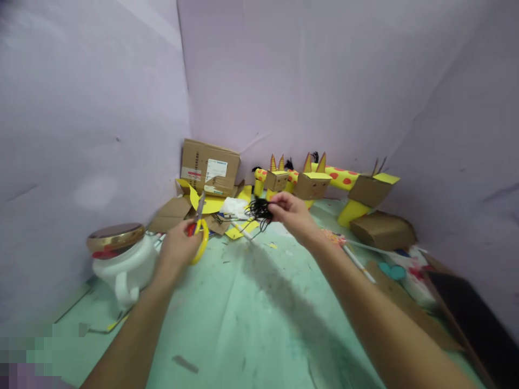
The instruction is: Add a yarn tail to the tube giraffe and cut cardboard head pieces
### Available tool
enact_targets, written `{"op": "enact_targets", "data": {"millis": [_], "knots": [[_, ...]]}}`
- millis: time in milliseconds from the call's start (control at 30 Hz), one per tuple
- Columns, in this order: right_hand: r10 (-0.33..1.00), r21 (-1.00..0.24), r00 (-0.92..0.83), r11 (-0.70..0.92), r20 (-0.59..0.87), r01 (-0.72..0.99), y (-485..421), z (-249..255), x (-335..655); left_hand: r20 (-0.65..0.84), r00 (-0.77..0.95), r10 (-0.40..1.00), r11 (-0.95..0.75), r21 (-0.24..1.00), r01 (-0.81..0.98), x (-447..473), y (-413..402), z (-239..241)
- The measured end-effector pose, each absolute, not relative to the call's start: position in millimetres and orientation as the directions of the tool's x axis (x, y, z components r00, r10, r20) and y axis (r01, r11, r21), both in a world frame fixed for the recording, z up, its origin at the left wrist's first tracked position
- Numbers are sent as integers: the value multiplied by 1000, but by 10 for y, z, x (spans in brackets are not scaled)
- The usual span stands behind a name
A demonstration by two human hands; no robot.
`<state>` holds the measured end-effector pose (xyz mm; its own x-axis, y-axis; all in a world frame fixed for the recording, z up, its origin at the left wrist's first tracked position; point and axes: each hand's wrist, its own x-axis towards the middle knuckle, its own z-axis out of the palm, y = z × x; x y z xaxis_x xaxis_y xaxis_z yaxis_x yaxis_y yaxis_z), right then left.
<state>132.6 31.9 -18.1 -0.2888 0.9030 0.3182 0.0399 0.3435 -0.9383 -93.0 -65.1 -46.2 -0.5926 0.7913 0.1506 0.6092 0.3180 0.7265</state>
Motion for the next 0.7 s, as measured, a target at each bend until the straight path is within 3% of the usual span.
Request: {"op": "enact_targets", "data": {"millis": [100, 233, 500, 700], "knots": [[950, -947, -80, 290, 302, -140, 402, -36, 1477, 136, -526, 839, 361, 584, 727, -743, -677, -503], [937, -916, -3, 341, 349, -212, 425, 48, 1468, 89, -455, 886, 380, 422, 823, -560, -705, -613], [910, -910, -37, 410, 413, -65, 363, -51, 1155, 48, -452, 890, 424, 274, 863, -582, -738, -626], [879, -911, -267, 412, 394, 13, 284, -198, 717, 73, -480, 874, 454, 226, 862, -602, -724, -606]]}}
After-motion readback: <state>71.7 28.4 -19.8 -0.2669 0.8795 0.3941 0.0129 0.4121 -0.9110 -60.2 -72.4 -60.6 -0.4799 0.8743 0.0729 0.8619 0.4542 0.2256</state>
